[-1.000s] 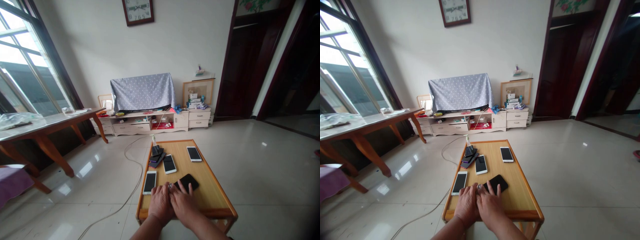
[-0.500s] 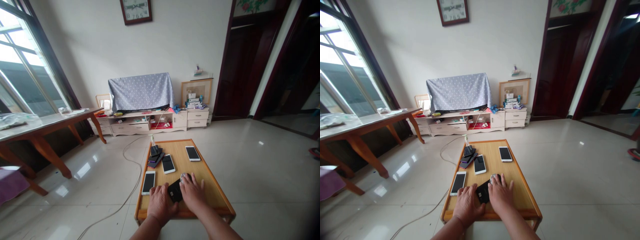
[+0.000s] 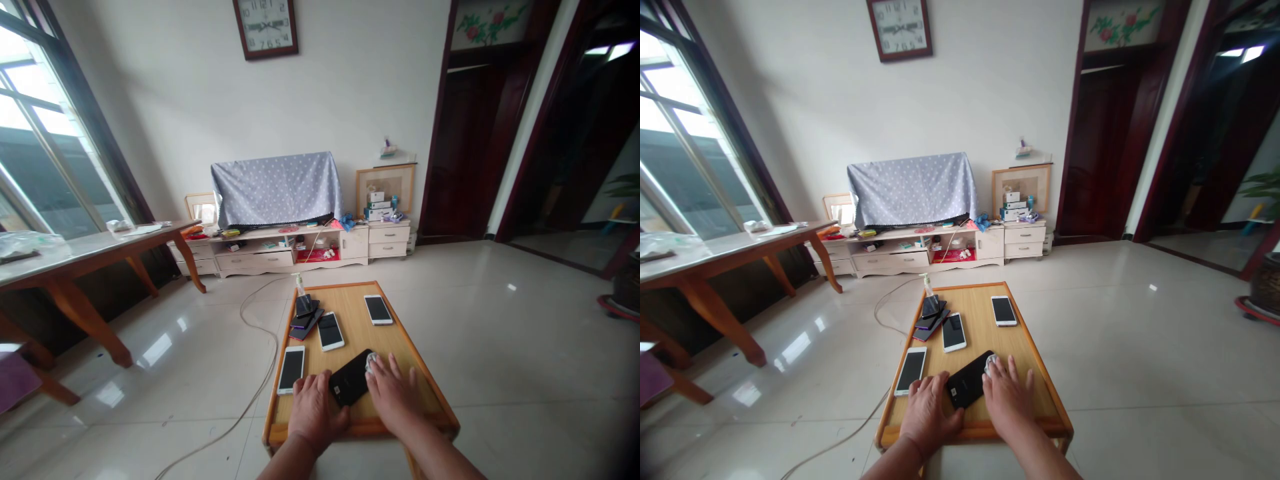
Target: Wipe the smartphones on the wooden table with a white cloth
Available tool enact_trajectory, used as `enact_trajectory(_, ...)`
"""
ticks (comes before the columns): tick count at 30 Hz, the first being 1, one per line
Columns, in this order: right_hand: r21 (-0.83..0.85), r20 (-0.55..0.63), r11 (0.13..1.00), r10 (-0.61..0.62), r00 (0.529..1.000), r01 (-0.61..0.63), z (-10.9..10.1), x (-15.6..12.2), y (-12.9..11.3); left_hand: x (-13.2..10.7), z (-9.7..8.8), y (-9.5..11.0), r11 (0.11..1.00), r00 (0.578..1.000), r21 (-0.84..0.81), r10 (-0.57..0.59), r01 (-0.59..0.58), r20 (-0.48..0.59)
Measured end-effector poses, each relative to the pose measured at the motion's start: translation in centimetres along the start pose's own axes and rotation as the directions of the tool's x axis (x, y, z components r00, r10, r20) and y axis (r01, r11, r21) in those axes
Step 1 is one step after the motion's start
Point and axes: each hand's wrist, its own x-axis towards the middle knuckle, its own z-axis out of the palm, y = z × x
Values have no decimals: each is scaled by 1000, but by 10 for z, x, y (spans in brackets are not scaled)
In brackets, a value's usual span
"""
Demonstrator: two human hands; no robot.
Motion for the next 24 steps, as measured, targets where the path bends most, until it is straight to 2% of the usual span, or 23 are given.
enact_trajectory(3,59,24,980,-193,981,191,12,-31,-23,1,-1,2,1000,1000,13,7,-7,4)
enact_trajectory(5,96,27,956,-281,959,277,15,-46,-32,1,-1,3,1000,1000,31,4,-5,21)
enact_trajectory(7,93,38,961,-266,963,262,12,-46,-29,1,-2,4,999,999,43,-3,2,36)
enact_trajectory(10,30,25,995,-94,995,93,-1,-29,-5,1,-1,5,999,1000,43,-6,5,24)
enact_trajectory(13,-11,-18,1000,27,999,-27,-8,-17,15,1,0,4,999,1000,43,0,0,6)
enact_trajectory(15,-5,-9,1000,1,1000,-1,-6,-23,12,0,1,4,999,1000,42,-5,5,6)
enact_trajectory(20,111,35,959,-265,964,260,7,-59,-25,0,0,4,1000,1000,15,2,-2,28)
enact_trajectory(22,129,40,955,-273,961,266,5,-57,-27,0,0,3,1000,1000,6,21,-21,12)
enact_trajectory(24,101,36,978,-187,982,182,-1,-43,-17,0,1,2,1000,1000,13,24,-24,-7)
